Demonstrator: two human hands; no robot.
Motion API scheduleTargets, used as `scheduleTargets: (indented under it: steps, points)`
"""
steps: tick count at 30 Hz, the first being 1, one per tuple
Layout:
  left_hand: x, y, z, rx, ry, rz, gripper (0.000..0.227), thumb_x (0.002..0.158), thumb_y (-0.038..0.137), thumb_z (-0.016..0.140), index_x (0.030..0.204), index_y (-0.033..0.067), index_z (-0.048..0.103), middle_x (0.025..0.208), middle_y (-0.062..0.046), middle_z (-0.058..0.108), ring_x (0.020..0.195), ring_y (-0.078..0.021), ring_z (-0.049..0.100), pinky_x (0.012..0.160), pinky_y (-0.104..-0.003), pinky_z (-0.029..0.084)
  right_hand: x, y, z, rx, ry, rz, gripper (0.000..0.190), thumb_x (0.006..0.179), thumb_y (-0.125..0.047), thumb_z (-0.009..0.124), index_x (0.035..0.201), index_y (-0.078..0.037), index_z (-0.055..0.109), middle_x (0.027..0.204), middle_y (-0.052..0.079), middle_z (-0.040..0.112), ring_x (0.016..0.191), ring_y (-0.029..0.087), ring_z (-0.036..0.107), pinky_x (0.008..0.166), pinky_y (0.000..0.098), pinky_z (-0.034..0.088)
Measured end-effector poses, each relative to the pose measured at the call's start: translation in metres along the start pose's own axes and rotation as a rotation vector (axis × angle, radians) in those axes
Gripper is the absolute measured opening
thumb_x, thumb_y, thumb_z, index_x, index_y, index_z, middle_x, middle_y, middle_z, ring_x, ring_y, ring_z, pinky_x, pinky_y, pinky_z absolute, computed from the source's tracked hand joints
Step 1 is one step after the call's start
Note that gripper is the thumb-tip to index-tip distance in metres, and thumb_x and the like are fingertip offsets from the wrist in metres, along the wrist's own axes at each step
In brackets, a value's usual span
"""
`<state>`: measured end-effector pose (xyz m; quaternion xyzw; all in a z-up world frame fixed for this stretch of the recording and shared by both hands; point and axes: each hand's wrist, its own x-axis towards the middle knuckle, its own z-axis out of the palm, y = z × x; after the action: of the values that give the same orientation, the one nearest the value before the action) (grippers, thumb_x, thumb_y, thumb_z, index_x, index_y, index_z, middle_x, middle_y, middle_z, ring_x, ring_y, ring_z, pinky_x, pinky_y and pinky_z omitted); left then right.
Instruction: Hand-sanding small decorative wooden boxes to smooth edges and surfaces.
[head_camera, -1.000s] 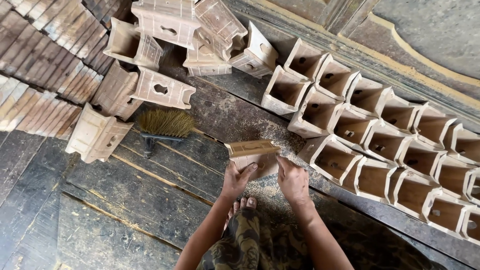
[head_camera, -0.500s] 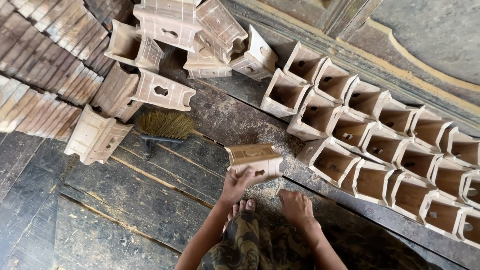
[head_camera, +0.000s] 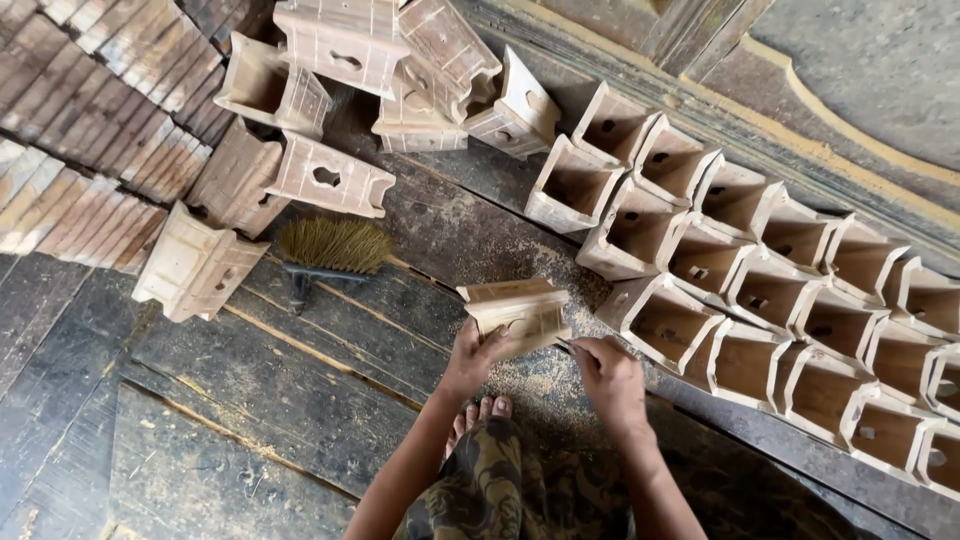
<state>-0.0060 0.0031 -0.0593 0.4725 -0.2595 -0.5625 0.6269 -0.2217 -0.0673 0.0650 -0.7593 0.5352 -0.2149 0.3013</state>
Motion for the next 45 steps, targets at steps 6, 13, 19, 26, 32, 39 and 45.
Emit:
scheduleTargets:
  steps: [6, 13, 19, 26, 32, 39, 45]
  points:
    - [0.002, -0.017, -0.008, 0.175, 0.003, 0.067, 0.067, 0.098, 0.024, 0.067, 0.15, -0.0052, 0.038, 0.138, -0.027, 0.056, 0.122, -0.0317, 0.059, 0.101, -0.053, 0.049, 0.014, 0.018, 0.055, -0.112, 0.106, -0.031, 0.013, 0.097, -0.022, 0.068, 0.105, -0.023, 0.078, 0.088, 0.006, 0.077, 0.078, 0.034, 0.075, 0.064, 0.0485, 0.062]
    - [-0.004, -0.004, 0.001, 0.246, 0.031, 0.123, 0.067, 0.098, 0.023, 0.066, 0.152, -0.0058, 0.037, 0.139, -0.028, 0.056, 0.122, -0.0321, 0.059, 0.101, -0.053, 0.049, 0.021, -0.02, 0.049, -0.186, 0.047, 0.038, 0.02, 0.099, -0.027, 0.063, 0.113, -0.031, 0.076, 0.096, 0.002, 0.079, 0.084, 0.035, 0.075, 0.073, 0.0543, 0.062]
    - [-0.006, 0.024, 0.015, 0.223, 0.04, 0.102, 0.062, 0.096, 0.026, 0.067, 0.144, -0.0072, 0.045, 0.129, -0.029, 0.061, 0.117, -0.0345, 0.062, 0.097, -0.054, 0.05, 0.026, -0.031, 0.038, -0.291, 0.045, -0.034, 0.021, 0.099, -0.025, 0.062, 0.112, -0.033, 0.076, 0.095, -0.001, 0.079, 0.077, 0.03, 0.077, 0.069, 0.0476, 0.063]
    - [-0.008, 0.069, 0.036, 0.23, 0.07, 0.084, 0.056, 0.095, 0.028, 0.069, 0.137, -0.0055, 0.052, 0.119, -0.025, 0.066, 0.108, -0.0304, 0.066, 0.092, -0.051, 0.053, 0.027, -0.04, 0.036, -0.326, 0.007, -0.037, 0.023, 0.099, -0.02, 0.062, 0.115, -0.027, 0.077, 0.096, 0.001, 0.08, 0.074, 0.027, 0.078, 0.068, 0.0427, 0.064]
    - [-0.005, -0.009, 0.005, 0.18, 0.172, 0.057, 0.042, 0.092, 0.019, 0.073, 0.123, -0.0058, 0.06, 0.1, -0.017, 0.069, 0.091, -0.0211, 0.065, 0.082, -0.045, 0.056, 0.037, -0.024, 0.035, -0.426, -0.073, -0.129, 0.024, 0.097, -0.014, 0.061, 0.112, -0.025, 0.076, 0.08, -0.001, 0.078, 0.058, 0.018, 0.074, 0.054, 0.0297, 0.06]
    - [-0.03, 0.018, 0.023, 0.235, 0.221, 0.085, 0.024, 0.094, 0.015, 0.07, 0.107, -0.0031, 0.064, 0.088, -0.017, 0.069, 0.079, -0.0205, 0.064, 0.072, -0.041, 0.055, -0.003, -0.016, 0.028, -0.422, -0.205, -0.102, 0.021, 0.096, -0.011, 0.058, 0.104, -0.019, 0.076, 0.063, -0.001, 0.072, 0.044, 0.012, 0.067, 0.047, 0.026, 0.054]
    - [-0.017, 0.067, 0.036, 0.265, 0.156, -0.194, 0.067, 0.106, 0.046, 0.046, 0.148, -0.0065, 0.039, 0.144, -0.034, 0.048, 0.137, -0.0454, 0.045, 0.113, -0.059, 0.036, -0.013, -0.026, 0.036, -0.25, -0.141, -0.046, 0.015, 0.097, -0.019, 0.062, 0.098, -0.025, 0.075, 0.069, 0.003, 0.077, 0.058, 0.024, 0.076, 0.057, 0.0365, 0.062]
